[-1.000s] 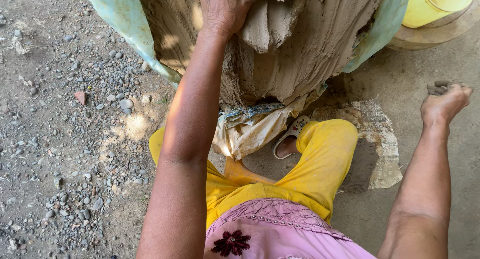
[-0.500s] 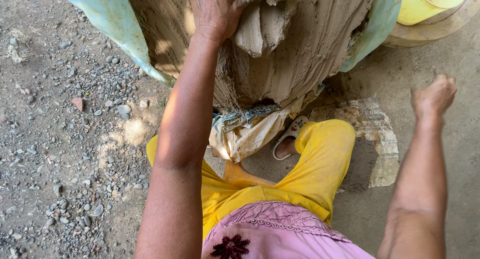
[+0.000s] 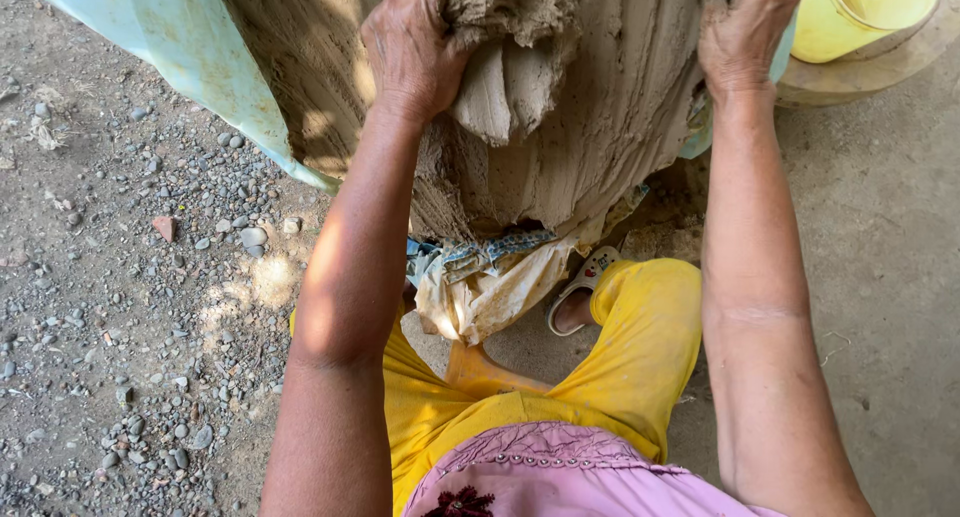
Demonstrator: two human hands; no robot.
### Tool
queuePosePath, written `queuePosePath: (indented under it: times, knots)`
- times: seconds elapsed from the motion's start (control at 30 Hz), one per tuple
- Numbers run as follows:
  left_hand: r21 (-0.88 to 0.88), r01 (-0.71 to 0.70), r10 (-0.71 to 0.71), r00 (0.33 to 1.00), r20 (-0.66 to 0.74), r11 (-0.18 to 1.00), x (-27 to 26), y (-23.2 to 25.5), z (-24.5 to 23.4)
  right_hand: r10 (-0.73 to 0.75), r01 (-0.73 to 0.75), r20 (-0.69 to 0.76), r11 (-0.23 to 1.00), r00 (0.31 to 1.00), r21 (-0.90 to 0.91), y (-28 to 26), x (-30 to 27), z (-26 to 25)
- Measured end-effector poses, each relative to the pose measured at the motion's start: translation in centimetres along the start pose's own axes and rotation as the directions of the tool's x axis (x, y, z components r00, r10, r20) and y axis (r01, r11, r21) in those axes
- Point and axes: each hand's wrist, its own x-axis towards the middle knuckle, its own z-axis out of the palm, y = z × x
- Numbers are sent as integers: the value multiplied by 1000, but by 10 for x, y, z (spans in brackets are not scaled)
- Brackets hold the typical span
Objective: The person wedges a large mass of moist clay by hand, repeatedly pulling off pieces and pressing them back into the main pile while seated on the ground.
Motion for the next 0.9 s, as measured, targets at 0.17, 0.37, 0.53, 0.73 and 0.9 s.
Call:
queuePosePath:
  times: [0.17,0.37,0.53,0.73,0.9]
  knots:
    - [46,24,-21,998,-52,999,-1,11,-6,-39,7,-137,975,990,-222,22,-24,16]
    - [-34,23,-26,996,-86,999,2,20,-13,-4,-15,-98,980,995,-198,39,-58,18]
    - [-37,46,-49,996,-71,998,2,24,-14,290,-357,272,902,917,244,29,-70,-6]
    - [-37,15,-19,994,-108,999,2,23,-10,259,-384,347,849,901,363,-26,-73,-36]
    - [-22,56,-57,996,-63,998,3,22,-7,358,-487,460,850,813,199,-53,-97,-51]
